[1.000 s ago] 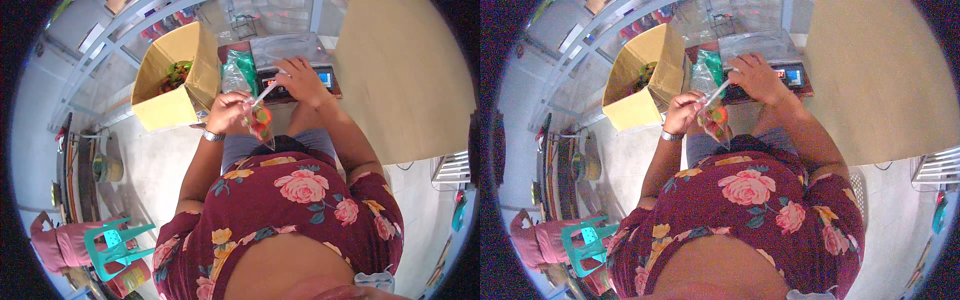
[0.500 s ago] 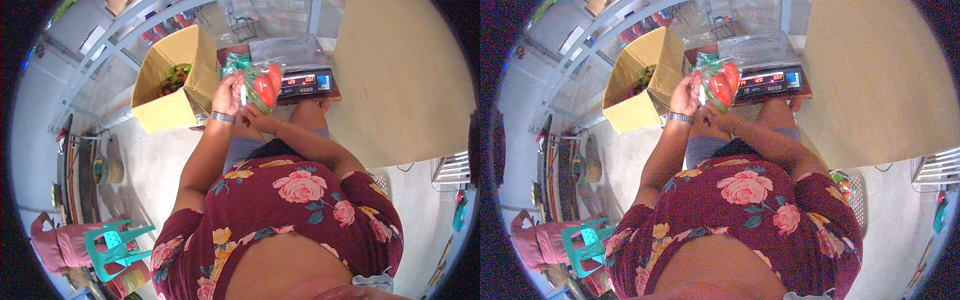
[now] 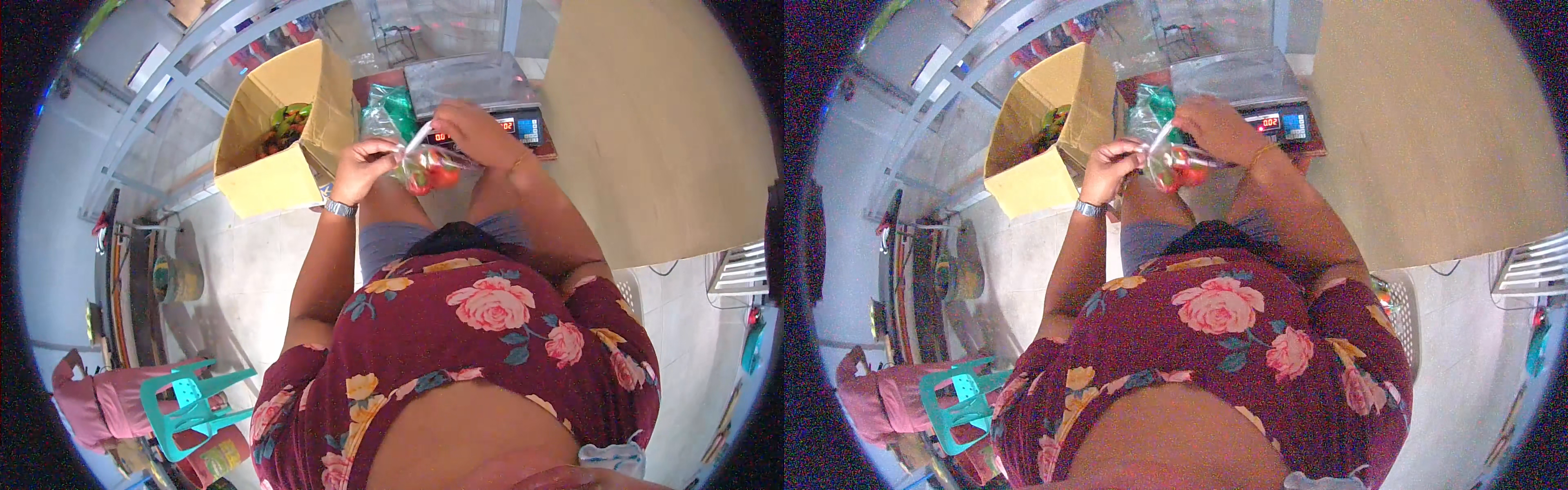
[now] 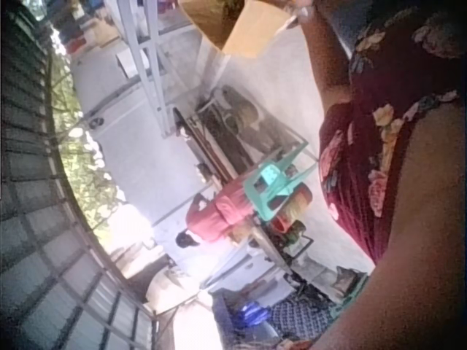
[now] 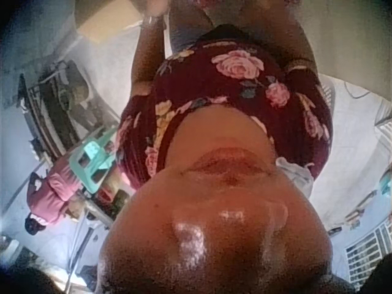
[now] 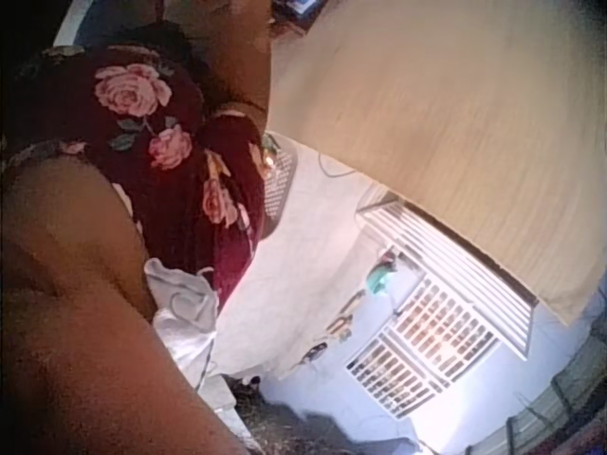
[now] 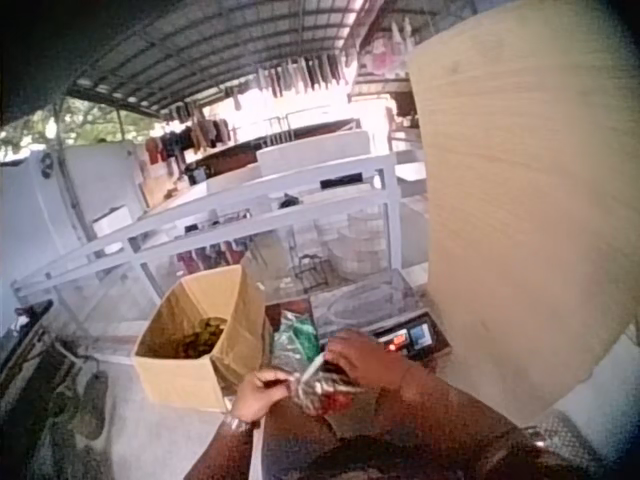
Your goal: The person picks up peppers from a box and places them on a digital scale before putting them into a plastic bag and tying it.
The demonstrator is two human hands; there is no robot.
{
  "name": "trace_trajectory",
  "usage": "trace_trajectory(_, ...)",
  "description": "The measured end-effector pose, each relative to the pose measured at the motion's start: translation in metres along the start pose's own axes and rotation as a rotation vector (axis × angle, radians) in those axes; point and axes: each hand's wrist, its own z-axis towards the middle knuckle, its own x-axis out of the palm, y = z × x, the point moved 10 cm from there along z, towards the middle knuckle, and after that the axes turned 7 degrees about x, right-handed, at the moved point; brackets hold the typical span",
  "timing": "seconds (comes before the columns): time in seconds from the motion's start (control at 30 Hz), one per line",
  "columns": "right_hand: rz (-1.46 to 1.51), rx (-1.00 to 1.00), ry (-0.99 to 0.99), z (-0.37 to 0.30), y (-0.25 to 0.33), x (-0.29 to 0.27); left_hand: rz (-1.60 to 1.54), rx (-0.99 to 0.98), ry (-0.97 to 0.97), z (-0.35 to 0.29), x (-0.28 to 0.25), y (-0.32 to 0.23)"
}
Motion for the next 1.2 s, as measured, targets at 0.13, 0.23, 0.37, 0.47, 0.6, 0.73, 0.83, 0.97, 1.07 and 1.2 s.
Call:
trace_trajectory(0.13,0.126,-0.16,0.12,0.006,0.009,-0.01,-0.301,0.16,0.151,-0.003,0.028,-0.045)
trace_trajectory(0.23,0.468,-0.008,0.408,0.006,0.002,0.016,-0.456,0.209,0.318,-0.001,0.052,-0.071)
trace_trajectory(0.37,1.171,0.43,0.439,-0.009,-0.04,0.087,-0.782,0.112,0.241,0.019,0.064,-0.061)
trace_trajectory(0.47,1.636,0.316,0.411,-0.013,-0.033,0.124,-0.92,0.003,-0.186,0.027,0.042,-0.032)
trace_trajectory(0.6,1.669,0.454,0.245,-0.024,-0.037,0.177,-0.846,-0.087,-0.531,0.03,0.017,0.001)
trace_trajectory(0.73,1.733,0.586,0.429,-0.037,-0.005,0.185,-0.73,-0.18,-0.587,0.018,-0.022,0.054)
trace_trajectory(0.83,1.593,0.599,0.431,-0.038,-0.005,0.174,-0.486,-0.122,-0.528,0.014,-0.04,0.073)
trace_trajectory(0.97,0.734,0.497,0.205,-0.028,-0.017,0.121,-0.124,-0.111,-0.502,-0.001,-0.046,0.059)
trace_trajectory(1.07,0.223,0.199,0.05,-0.018,-0.008,0.078,-0.067,-0.168,-0.331,0.0,-0.043,0.046)
trace_trajectory(1.2,-0.033,-0.017,-0.07,-0.009,0.024,0.023,-0.112,-0.16,-0.079,-0.002,-0.016,0.012)
